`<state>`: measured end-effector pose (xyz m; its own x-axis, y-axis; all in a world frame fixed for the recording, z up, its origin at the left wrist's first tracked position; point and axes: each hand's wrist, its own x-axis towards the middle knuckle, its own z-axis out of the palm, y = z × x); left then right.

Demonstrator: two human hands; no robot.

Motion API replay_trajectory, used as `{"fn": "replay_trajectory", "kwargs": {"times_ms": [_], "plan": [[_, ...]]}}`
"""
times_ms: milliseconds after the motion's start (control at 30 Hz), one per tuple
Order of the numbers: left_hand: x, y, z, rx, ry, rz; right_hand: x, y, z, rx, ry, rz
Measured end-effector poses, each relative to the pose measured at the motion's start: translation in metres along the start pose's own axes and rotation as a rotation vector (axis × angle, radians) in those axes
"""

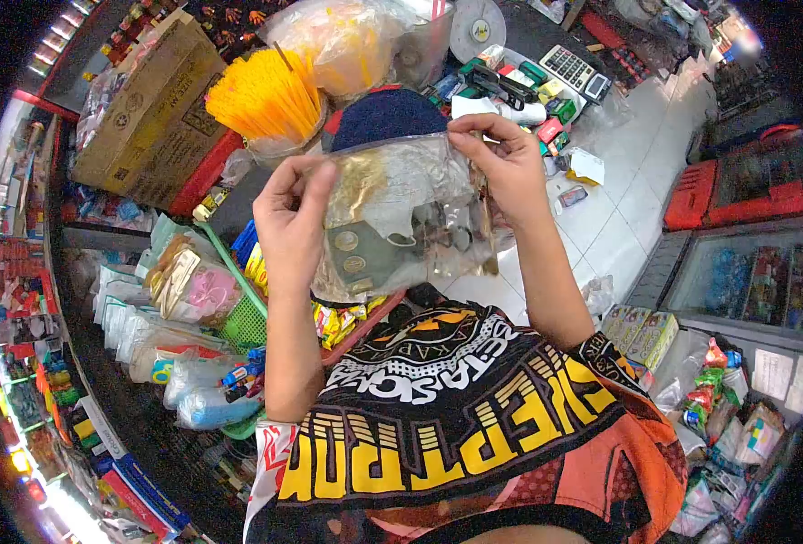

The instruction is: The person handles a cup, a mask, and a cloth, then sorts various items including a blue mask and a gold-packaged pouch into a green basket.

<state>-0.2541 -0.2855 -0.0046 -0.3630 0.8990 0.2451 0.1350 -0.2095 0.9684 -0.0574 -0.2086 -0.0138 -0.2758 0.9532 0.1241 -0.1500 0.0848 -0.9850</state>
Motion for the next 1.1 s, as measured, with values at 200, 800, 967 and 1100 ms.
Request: {"fn": "replay_trajectory", "kwargs": {"times_ms": [200,800,967,1100], "plan": [[-0.016,0.005,-0.008,0.093,-0.388,-0.286,0.011,0.009,0.003,0.025,0.0,-0.118],[0.009,-0.037,0.031,-0.3,0.683,-0.13,0.12,0.035,-0.068,-0.019,-0.396,0.107],[-0.011,-0.035,0.065,0.4,0.854,-0.061,0.132,0.026,-0.139,-0.706,-1.125,0.031],[-0.086,0.008,0.051,0.722,0.471,-0.564,0.118,0.027,-0.232,-1.142,-1.847,0.44]]}}
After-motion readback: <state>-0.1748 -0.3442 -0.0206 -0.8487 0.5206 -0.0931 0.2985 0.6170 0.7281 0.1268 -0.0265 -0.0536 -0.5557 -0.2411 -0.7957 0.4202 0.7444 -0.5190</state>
